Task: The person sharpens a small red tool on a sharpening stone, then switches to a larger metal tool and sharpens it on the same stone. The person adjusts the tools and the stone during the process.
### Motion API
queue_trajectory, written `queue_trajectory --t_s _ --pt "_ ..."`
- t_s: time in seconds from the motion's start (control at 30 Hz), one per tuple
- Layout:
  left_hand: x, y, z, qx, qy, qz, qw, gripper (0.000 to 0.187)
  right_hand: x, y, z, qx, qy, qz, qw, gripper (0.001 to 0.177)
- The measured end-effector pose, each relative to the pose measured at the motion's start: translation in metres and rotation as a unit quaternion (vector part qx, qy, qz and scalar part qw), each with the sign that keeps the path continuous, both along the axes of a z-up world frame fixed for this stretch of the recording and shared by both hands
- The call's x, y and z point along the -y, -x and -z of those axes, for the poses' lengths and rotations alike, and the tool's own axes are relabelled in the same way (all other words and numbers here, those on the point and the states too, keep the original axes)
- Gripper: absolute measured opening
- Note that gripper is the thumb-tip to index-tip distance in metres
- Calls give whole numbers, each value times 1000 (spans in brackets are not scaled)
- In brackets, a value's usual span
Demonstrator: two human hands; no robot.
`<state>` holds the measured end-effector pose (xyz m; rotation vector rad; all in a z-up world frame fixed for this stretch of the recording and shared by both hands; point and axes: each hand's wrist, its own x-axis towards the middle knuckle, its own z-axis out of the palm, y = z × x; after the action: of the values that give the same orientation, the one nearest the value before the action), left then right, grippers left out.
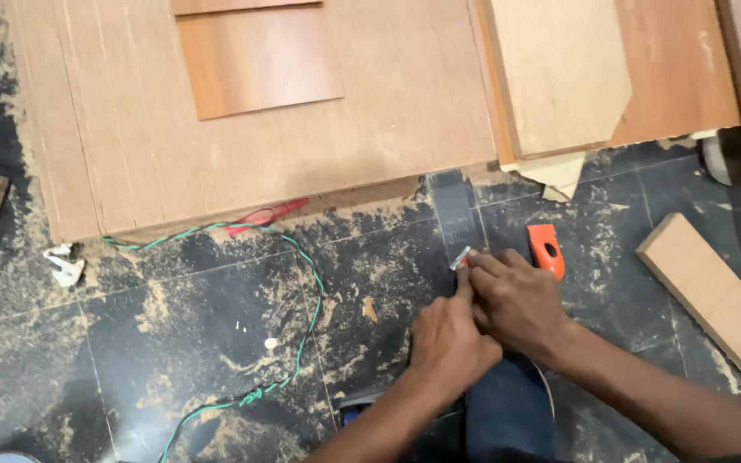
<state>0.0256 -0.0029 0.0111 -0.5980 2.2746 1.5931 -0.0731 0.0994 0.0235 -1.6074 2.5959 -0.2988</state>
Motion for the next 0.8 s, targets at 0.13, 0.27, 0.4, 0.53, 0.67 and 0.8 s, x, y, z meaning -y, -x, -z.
queue_trajectory --t_s 0.13,0.27,0.4,0.53,0.67,0.8 --pt "4 28 21 -98 33 -51 993 72 -2 25 18 -24 -21 10 999 23" --pt "32 62 17 -82 79 -24 993 44 20 59 21 -41 -53 25 997 12" --pt "-3 10 4 -92 25 7 995 97 -20 9 10 -8 11 6 1000 37" --pt "-7 18 21 -85 4 -10 996 68 -30 13 25 -36 -13 22 999 28" --pt "38 78 23 -95 45 -29 994 43 21 74 30 -52 -34 56 996 14" --pt "28 50 1 -129 -11 -71 989 48 19 43 1 -94 -92 38 991 20"
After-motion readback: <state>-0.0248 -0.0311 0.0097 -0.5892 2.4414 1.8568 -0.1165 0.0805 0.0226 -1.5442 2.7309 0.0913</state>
